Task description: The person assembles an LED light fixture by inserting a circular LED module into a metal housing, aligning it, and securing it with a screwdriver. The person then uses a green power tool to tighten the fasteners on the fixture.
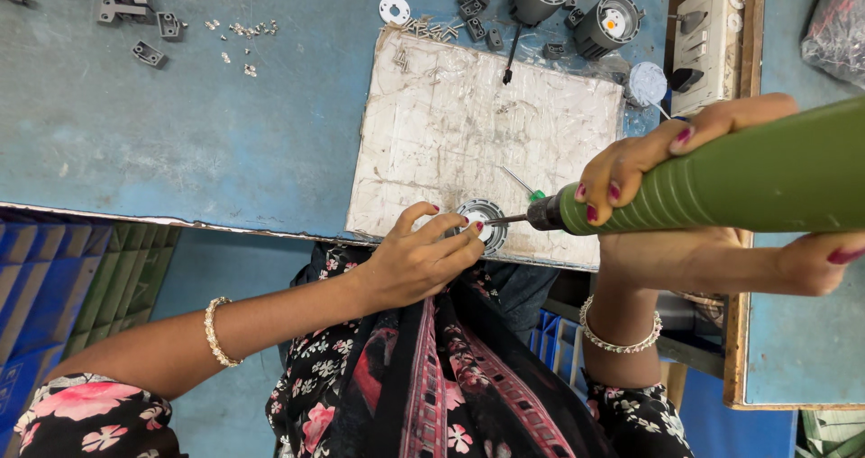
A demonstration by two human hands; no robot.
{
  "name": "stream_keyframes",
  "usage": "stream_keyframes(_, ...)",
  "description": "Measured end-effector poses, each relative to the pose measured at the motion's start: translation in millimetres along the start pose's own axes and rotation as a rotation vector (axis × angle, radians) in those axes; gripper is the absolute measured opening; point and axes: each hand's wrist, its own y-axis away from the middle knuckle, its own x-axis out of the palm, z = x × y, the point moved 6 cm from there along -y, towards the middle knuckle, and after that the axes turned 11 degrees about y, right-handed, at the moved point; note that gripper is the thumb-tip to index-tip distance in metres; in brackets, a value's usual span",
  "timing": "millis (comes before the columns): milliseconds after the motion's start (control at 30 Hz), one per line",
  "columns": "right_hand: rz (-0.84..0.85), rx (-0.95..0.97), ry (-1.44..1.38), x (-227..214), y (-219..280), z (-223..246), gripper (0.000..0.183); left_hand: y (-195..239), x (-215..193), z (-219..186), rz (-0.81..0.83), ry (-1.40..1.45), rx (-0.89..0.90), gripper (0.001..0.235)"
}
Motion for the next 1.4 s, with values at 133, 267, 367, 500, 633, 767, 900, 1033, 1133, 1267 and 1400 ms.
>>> stream_keyframes(133,0.064,-0.022,-0.126,6,-5,-4,0.099,-1,0,0,0.007,-0.007,-0.005,0.035)
stream_keyframes(267,-0.022,0.007,0.018,3,-3,-7,0.102,-2,1,-1,0.015,-0.004,-0.011,0.034)
stream_keyframes(367,-0.013,0.076,0.004,4,-3,-9,0.103,-1,1,-1,0.009,0.005,-0.012,0.036)
stream_keyframes(500,0.075,0.092,-0.063,7,-7,-9,0.103,-2,0,-2,0.004,0.001,-0.01,0.034)
stream_keyframes(633,0.057,0.057,-0.112,0,-3,-15,0.099,-2,-1,-2,0.015,0.006,-0.01,0.037)
stream_keyframes(767,0.061,0.001,-0.163,-12,-2,-16,0.094,-2,-2,-3,0.005,-0.014,-0.01,0.035)
stream_keyframes(900,0.259,-0.112,-0.133,-29,-37,-12,0.076,-3,-2,-4,0.013,-0.027,-0.013,0.036)
stream_keyframes(1033,0.367,-0.208,-0.044,-70,-60,-2,0.055,-6,-4,-6,0.032,-0.023,-0.042,0.038)
stream_keyframes(1133,0.205,-0.149,-0.017,-103,-39,-1,0.056,-11,-7,-3,0.034,0.08,-0.073,0.039)
stream_keyframes(1267,0.054,-0.096,0.001,-130,-12,0,0.059,-19,-16,13,-0.046,0.401,-0.157,0.07)
stream_keyframes(1400,-0.02,-0.063,0.009,-140,7,-5,0.062,-20,0,44,0.127,0.863,-0.356,0.088)
